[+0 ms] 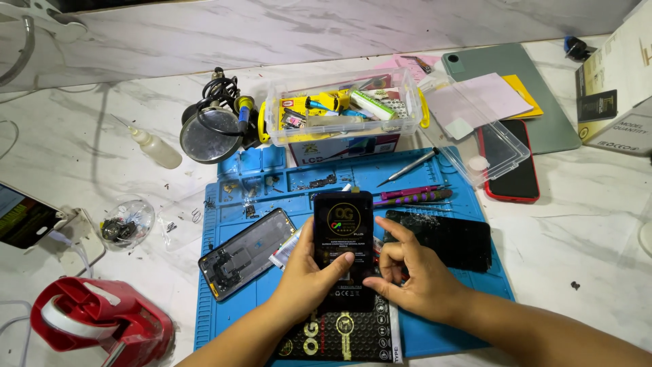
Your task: Repairing a mobile phone by assembling components and applying adhesive.
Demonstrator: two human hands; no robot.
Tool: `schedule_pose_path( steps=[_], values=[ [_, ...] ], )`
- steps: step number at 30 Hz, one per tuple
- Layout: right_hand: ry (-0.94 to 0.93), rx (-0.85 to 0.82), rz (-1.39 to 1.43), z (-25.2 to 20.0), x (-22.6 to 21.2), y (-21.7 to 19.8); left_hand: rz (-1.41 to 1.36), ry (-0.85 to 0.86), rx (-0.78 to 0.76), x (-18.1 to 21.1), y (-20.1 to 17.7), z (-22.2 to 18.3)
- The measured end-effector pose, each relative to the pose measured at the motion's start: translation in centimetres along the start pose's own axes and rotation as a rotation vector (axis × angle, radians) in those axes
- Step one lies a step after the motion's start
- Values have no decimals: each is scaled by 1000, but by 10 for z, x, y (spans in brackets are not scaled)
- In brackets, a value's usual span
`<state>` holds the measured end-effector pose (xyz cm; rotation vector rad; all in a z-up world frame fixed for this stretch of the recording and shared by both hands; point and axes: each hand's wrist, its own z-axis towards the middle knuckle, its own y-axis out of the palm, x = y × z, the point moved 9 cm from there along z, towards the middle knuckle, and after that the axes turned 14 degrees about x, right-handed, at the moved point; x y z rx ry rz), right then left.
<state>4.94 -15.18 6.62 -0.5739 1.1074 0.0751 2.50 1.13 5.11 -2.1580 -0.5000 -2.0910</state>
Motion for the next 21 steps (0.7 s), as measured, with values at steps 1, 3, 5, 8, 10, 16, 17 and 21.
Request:
schedule_pose_path(
  steps=[1,3,5,8,10,16,17,21],
  values=[
    [-1,1,1,1,-3,-1,1,1,0,8,2,-1],
    [-69,-22,145,4,-17,-3,-153,-196,97,9,-1,-1],
    [-20,-39,158,6,-15,-3,-168,-233,106,8,-3,0],
    [138,-94,314,1,-9,5,-193,-237,75,0,-2,0],
    [244,-128,457,-4,-6,12,-201,-200,32,0,2,-1],
    [375,-83,505,-11,3,15,-180,-118,11,3,5,-7],
    [396,-96,568,-13,4,18,-213,-150,-2,-1,8,-9],
    [450,-134,790,-20,16,29,-270,-274,-25,-6,14,-19]
  ],
)
